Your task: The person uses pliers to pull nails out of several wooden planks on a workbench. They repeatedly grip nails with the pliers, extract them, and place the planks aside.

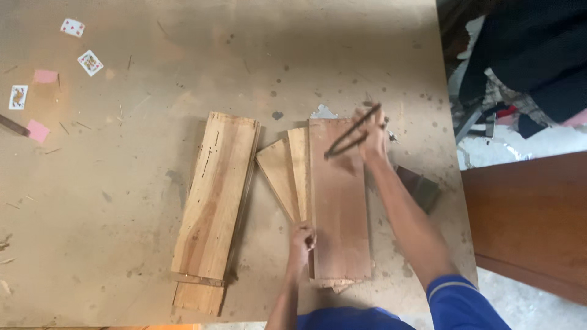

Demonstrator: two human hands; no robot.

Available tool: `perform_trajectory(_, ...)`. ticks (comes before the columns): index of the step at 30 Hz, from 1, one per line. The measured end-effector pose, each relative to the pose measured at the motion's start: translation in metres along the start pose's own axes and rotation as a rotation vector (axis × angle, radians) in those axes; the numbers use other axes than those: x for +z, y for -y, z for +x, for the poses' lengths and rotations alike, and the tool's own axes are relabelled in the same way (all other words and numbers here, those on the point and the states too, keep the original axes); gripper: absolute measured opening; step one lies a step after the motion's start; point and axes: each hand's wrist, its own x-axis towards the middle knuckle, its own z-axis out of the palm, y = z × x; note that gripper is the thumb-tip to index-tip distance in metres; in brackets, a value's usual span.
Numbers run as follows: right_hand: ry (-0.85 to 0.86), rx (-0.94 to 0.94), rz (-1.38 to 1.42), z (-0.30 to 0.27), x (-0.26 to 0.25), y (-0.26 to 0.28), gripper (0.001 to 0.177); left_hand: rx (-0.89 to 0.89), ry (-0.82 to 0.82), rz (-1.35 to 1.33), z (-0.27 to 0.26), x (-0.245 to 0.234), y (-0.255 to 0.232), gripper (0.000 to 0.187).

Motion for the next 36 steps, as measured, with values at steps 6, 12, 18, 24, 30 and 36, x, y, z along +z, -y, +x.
perform_trajectory(6, 0.236, -0.378, -0.052, 0.091, 0.028, -0.022, 0.081, 0.044, -0.27, 0.491, 0.04, 0.026, 0.006, 0.043)
perform_trajectory(12, 0.179, -0.461, -0.261, 0.117, 0.035, -0.036, 0.106, 0.077, -0.379, 0.907, 0.089, 0.016, 0.017, 0.03)
perform_trajectory(18, 0.196, -0.534, -0.281, 0.09, 0.057, -0.024, 0.107, 0.345, -0.319, 1.423, 0.115, 0.028, -0.009, 0.02)
perform_trajectory(24, 0.251, -0.57, -0.209, 0.091, 0.06, -0.041, 0.111, 0.481, -0.354, 1.699, 0.124, 0.025, 0.004, 0.024)
perform_trajectory(30, 0.263, -0.652, -0.36, 0.07, 0.075, -0.053, 0.108, 0.498, -0.331, 1.739, 0.123, 0.024, 0.006, 0.024)
perform_trajectory(36, 0.295, -0.652, -0.329, 0.062, 0.076, -0.04, 0.099, 0.51, -0.318, 1.754, 0.121, 0.026, -0.002, 0.024)
